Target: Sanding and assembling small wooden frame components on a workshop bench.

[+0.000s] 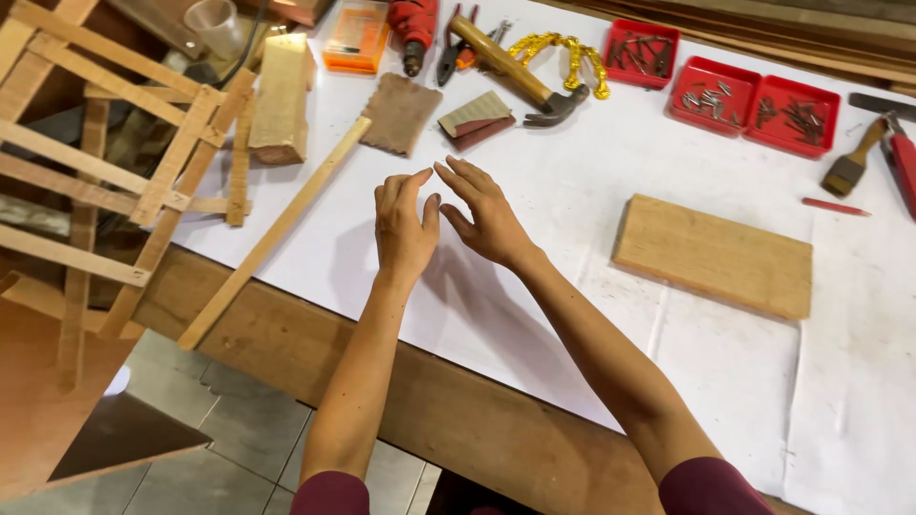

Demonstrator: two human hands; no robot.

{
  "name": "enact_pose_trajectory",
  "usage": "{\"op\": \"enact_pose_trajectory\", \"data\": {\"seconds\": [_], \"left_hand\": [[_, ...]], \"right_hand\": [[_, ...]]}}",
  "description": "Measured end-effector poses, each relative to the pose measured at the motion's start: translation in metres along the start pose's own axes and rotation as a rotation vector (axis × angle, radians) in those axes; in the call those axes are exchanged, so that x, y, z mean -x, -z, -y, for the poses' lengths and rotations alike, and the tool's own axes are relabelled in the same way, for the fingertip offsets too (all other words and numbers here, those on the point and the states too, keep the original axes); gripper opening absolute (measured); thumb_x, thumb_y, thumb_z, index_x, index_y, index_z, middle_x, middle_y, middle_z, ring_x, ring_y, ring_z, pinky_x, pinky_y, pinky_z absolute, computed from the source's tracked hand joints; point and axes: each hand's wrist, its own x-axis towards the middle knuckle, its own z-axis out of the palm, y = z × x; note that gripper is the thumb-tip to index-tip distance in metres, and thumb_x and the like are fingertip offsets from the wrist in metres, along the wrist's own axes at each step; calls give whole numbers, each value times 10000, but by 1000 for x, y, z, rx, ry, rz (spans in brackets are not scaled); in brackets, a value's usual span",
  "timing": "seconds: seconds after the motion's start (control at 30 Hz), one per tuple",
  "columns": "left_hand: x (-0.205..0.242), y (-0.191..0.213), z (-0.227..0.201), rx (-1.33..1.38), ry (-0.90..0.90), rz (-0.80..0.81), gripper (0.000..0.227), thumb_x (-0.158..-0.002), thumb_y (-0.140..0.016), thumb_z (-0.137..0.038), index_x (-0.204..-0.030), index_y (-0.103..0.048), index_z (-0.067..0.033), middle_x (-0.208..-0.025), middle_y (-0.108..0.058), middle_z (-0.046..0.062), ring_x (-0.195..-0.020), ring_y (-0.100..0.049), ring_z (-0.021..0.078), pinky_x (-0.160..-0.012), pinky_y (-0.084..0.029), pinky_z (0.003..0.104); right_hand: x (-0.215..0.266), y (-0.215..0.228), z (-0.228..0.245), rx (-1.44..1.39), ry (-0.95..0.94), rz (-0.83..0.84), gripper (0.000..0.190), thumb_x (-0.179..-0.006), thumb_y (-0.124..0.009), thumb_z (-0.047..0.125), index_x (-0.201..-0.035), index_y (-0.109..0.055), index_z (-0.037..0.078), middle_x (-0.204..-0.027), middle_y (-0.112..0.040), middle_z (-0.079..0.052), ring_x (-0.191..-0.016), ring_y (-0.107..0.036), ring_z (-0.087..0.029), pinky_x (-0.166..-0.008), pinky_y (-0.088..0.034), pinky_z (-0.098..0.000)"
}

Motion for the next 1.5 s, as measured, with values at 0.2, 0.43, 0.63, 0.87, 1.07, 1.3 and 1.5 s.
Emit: {"op": "enact_pose_trajectory", "data": {"seconds": [0.2, 0.43, 0.63, 0.87, 1.07, 1.3, 1.5], "left_hand": [[9, -41, -46, 47, -92, 97, 335, -942, -714, -53, -1272, -665, -79, -1166, -649, 76, -1100, -587, 295, -947, -513, 420], [17, -83, -102, 121, -178, 191, 314, -921, -729, -45, -1228, -666, -70, -1169, -669, 67, -1102, -616, 284, -904, -543, 405], [21, -132, -163, 181, -286, 309, 315, -926, -741, -63, -1229, -653, -67, -1242, -675, 73, -1188, -619, 282, -961, -545, 392], [42, -194, -234, 271, -435, 418, 367, -904, -752, -68, -1257, -652, -54, -1279, -674, 92, -1229, -611, 287, -1010, -537, 406], [72, -240, -296, 361, -553, 466, 373, -902, -760, -58, -1256, -647, -34, -1268, -662, 122, -1208, -610, 318, -1011, -528, 428], [112, -289, -358, 453, -662, 562, 411, -892, -756, -44, -1286, -641, -32, -1276, -636, 132, -1196, -602, 334, -993, -529, 429], [142, -327, -412, 528, -731, 667, 418, -891, -744, -30, -1293, -632, -31, -1285, -627, 119, -1195, -600, 320, -984, -540, 411]], "right_hand": [[46, 49, -16, 69, -76, -66, 671, -913, -751, 71, -1529, -492, 128, -1561, -494, -184, -1464, -440, -402, -1199, -397, -482], [103, 110, -27, 154, -158, -142, 661, -913, -750, 51, -1522, -507, 131, -1560, -500, -179, -1465, -444, -396, -1190, -411, -481], [154, 174, -35, 264, -221, -233, 650, -917, -755, 59, -1516, -510, 108, -1569, -489, -185, -1475, -431, -398, -1203, -399, -490], [221, 248, -33, 389, -332, -322, 609, -941, -734, 86, -1509, -514, 74, -1578, -478, -196, -1481, -421, -398, -1207, -388, -497], [284, 302, -29, 462, -411, -391, 614, -942, -745, 98, -1509, -512, 72, -1562, -495, -189, -1467, -440, -387, -1201, -393, -494], [356, 349, -21, 571, -529, -477, 635, -901, -759, 56, -1495, -536, 80, -1531, -533, -178, -1440, -474, -378, -1179, -419, -473], [409, 387, -12, 666, -612, -547, 617, -897, -763, 61, -1476, -550, 76, -1516, -545, -178, -1430, -481, -378, -1174, -416, -475]]}}
